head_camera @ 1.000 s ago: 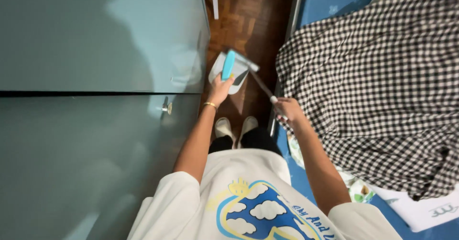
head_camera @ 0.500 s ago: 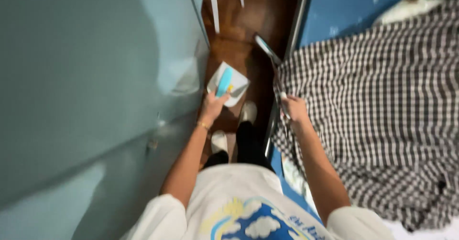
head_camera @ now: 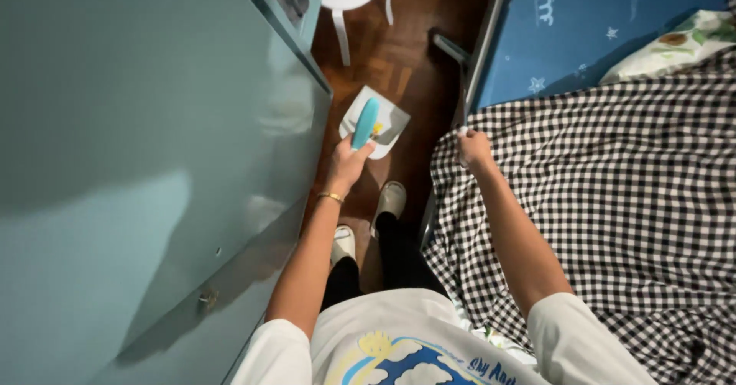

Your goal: Sweeping the parquet floor using a broom and collecting dust into a dustpan.

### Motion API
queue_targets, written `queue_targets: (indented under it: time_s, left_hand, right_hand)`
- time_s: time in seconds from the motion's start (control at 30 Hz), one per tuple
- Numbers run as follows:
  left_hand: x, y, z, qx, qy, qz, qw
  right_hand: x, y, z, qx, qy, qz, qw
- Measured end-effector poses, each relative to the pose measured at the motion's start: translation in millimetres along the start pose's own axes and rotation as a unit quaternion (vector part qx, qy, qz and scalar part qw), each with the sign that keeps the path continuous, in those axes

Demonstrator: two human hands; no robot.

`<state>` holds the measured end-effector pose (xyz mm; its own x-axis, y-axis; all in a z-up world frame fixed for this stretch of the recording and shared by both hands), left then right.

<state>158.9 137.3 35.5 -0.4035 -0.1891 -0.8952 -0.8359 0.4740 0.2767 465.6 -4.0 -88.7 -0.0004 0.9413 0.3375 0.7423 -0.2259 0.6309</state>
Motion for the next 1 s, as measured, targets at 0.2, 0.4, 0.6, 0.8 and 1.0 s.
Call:
queue_targets:
  time_s: [0.2, 0.4, 0.6, 0.8, 1.0]
  left_hand:
    - [-0.3, -13.9, 11.3, 0.005, 0.007, 0.002, 1.0]
    - [-0.6, -19.2, 23.9, -0.009, 0.006, -0.009, 1.0]
    - [-13.3, -18.2, 32.7, -0.022, 0.014, -0.026, 0.999]
    - [-37.6, -13.7, 33.2, -0.016, 0.006, -0.008, 1.0]
    - [-24.3, -13.2, 50.4, -0.041, 0.02, -0.026, 0.999]
  right_hand:
    - [-22.9, -17.8, -34.2, 0.039, -0.001, -0.03, 0.999]
    - [-33.8, -10.4, -134.0, 0.098, -0.054, -0.039, 0.993]
    - [-70.4, 4.9, -121.9, 0.166, -0.099, 0.032, 0.981]
    - [-21.9, 72.5, -138.4, 0.181, -0.129, 0.161, 0.962]
    - [-12.0, 79.8, -95.1, 0.139, -0.092, 0.232, 0.958]
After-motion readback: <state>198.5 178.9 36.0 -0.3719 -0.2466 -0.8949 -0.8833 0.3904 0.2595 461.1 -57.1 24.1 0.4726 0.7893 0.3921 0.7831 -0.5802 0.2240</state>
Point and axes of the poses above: each hand's wrist, its own z-axis towards the middle knuckle, its own y-axis out of the back of the hand, x = y × z, the point moved 3 cm from there along z, towards the middle knuckle, and after that the axes turned 15 degrees about -y, right-handed, at the moved point
